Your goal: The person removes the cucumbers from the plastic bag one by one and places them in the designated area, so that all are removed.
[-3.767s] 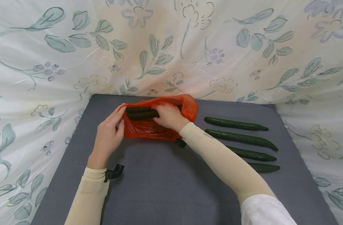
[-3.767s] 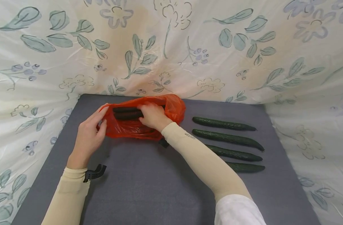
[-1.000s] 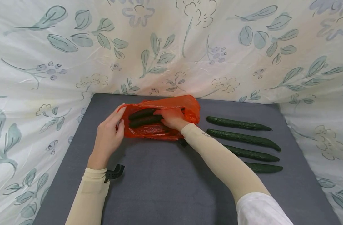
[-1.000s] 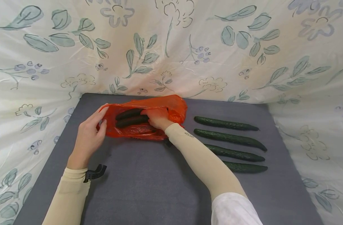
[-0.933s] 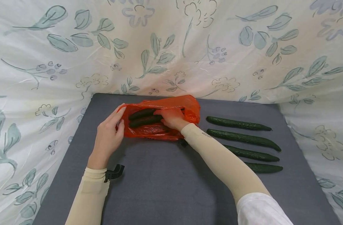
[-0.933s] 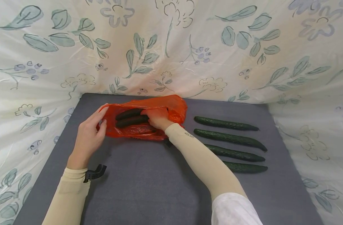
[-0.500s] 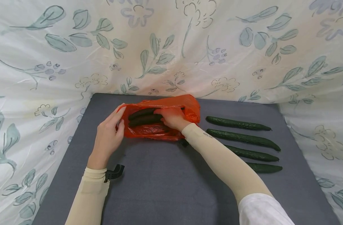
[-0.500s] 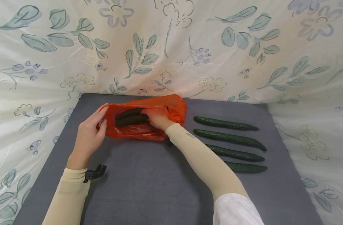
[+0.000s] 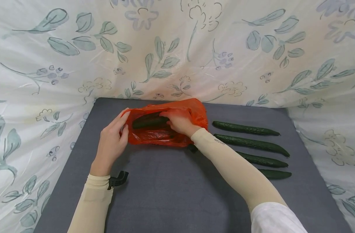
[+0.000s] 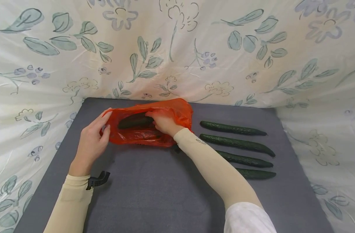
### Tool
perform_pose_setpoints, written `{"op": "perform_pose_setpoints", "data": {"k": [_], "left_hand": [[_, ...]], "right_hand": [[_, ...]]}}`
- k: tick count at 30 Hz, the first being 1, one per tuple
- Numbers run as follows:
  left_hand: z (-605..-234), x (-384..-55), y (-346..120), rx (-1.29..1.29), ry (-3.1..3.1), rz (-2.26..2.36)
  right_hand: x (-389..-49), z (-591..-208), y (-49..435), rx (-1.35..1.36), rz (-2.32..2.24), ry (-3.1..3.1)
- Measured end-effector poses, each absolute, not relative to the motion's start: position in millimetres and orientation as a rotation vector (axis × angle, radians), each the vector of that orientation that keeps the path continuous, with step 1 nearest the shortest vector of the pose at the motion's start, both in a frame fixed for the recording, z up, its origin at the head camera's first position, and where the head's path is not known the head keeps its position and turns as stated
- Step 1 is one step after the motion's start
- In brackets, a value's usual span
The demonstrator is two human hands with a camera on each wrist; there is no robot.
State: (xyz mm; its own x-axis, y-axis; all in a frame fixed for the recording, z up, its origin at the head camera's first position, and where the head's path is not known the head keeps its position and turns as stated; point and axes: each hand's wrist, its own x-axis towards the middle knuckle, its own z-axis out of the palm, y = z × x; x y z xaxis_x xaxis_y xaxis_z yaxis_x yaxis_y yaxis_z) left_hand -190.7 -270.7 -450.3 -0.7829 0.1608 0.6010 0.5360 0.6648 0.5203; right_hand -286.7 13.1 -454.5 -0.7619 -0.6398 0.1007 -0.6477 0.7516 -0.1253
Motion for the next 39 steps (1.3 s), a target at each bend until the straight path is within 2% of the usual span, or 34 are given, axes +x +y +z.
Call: {"op": "perform_pose_setpoints", "data": {"k": [39], "left_hand": [[-450,-191,-270,-0.528,-2.385,-0.994]], "right_hand": [[-259,-422,25,1.209,0.499,-2.758]]}}
